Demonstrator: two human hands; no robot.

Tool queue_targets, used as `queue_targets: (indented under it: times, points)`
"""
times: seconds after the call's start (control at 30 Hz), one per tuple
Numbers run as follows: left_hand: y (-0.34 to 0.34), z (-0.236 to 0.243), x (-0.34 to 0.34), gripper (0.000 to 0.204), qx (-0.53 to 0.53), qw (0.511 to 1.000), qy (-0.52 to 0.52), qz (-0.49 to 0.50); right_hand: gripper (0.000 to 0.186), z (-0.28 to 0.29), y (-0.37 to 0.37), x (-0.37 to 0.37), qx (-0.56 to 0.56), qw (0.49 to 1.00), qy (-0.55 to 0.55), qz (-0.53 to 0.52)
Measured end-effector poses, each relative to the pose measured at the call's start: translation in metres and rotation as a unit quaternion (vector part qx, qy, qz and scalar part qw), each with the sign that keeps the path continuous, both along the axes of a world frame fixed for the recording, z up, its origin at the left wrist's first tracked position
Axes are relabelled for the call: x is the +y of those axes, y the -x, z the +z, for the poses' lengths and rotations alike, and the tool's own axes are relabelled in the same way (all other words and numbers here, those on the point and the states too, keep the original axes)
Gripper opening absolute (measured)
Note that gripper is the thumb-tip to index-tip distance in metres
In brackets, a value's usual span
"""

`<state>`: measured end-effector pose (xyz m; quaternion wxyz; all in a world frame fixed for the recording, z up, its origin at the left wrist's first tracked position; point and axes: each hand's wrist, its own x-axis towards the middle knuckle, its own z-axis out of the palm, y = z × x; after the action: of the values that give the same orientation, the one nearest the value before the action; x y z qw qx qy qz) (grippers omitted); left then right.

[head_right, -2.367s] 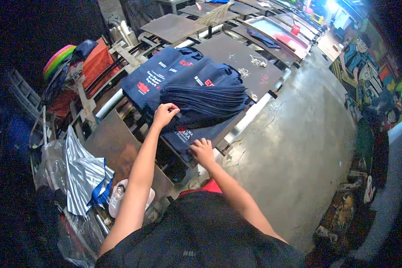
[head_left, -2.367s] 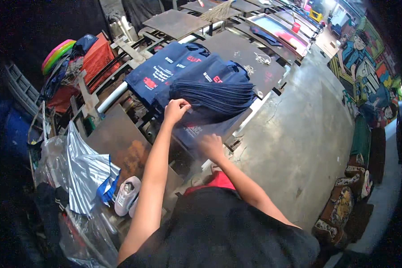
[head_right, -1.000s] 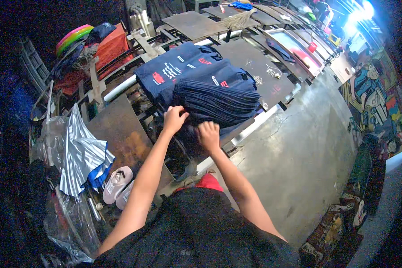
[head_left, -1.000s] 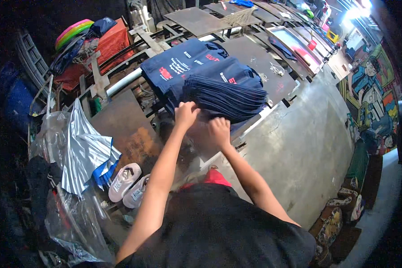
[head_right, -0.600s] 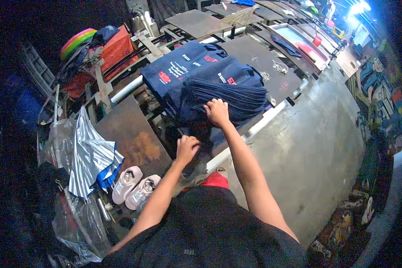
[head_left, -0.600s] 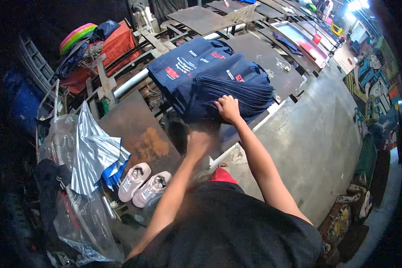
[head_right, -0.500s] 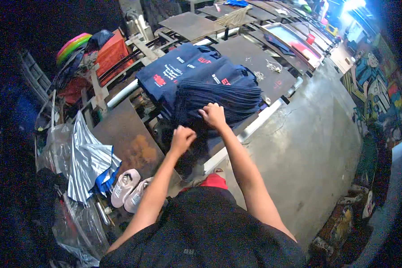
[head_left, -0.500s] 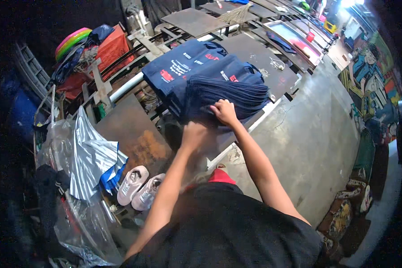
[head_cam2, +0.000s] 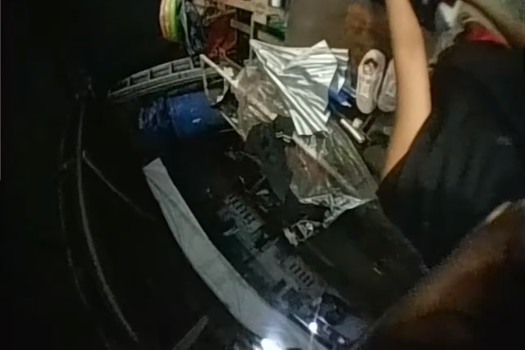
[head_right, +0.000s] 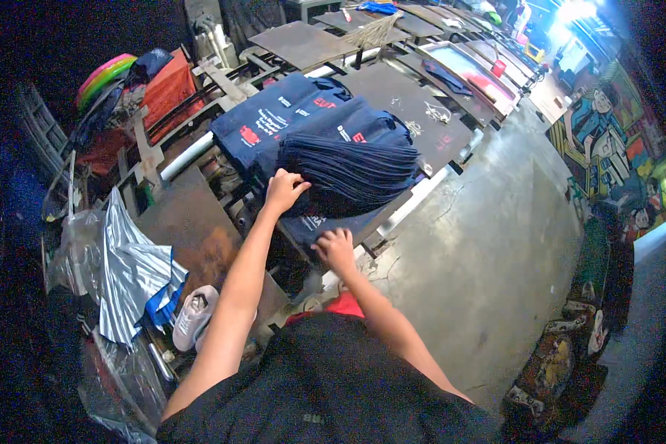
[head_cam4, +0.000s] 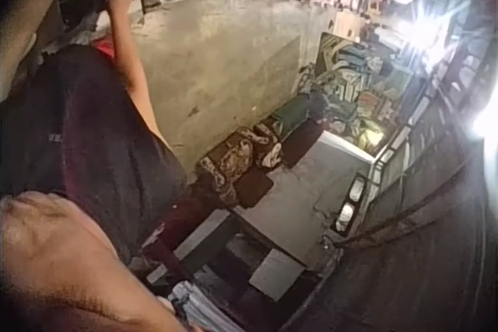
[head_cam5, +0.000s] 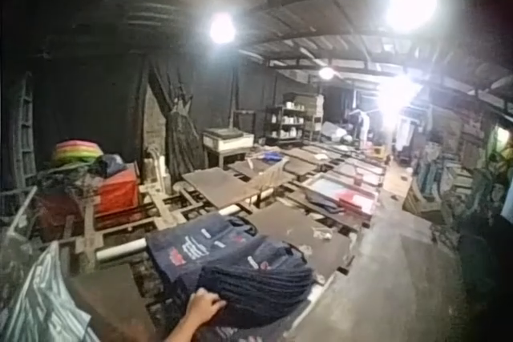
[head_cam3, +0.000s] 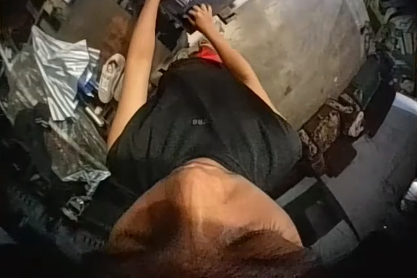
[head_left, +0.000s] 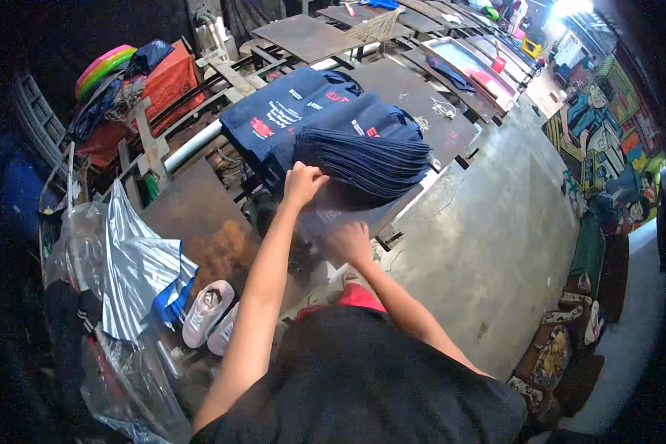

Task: The person is screen printing a design onto a tote bag using a squeegee and then folding a stack of already printed bags.

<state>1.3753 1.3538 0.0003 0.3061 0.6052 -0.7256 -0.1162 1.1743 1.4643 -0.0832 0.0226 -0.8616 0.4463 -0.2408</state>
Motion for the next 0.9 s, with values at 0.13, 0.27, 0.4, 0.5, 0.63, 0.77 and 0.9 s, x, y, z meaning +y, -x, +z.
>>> queue_targets:
  times: [0.13, 0.27, 0.4, 0.5, 0.63, 0.77, 0.9]
  points:
    - [-0.004, -0.01, 0.028, 0.024, 0.002, 0.998, 0.057, 0.023, 0.026, 0.057, -0.019, -0.059, -0.107, 0.981, 0.161, -0.031]
    - [0.036, -0.021, 0.09, 0.025, 0.158, 0.972, 0.165, 0.05, 0.028, 0.073, -0.013, -0.12, -0.09, 0.99, 0.099, -0.04]
    - [0.039, -0.074, 0.139, 0.019, 0.06, 0.993, 0.091, 0.035, 0.031, 0.063, -0.018, -0.149, -0.125, 0.992, 0.021, 0.013]
    - [0.03, -0.086, 0.136, 0.018, -0.079, 0.996, 0.005, 0.04, 0.032, 0.061, -0.016, -0.153, -0.131, 0.991, -0.006, 0.027]
    - [0.018, -0.039, 0.095, 0.01, 0.038, 0.982, 0.158, 0.098, 0.035, 0.059, -0.008, -0.143, -0.138, 0.99, -0.02, 0.03]
    - [0.003, 0.006, 0.067, 0.006, 0.116, 0.939, 0.281, 0.159, 0.034, 0.059, 0.006, -0.093, -0.208, 0.975, -0.052, 0.064]
    - [-0.001, 0.025, 0.043, 0.012, 0.222, 0.907, 0.304, 0.189, 0.027, 0.062, 0.033, -0.012, -0.293, 0.956, -0.017, -0.02]
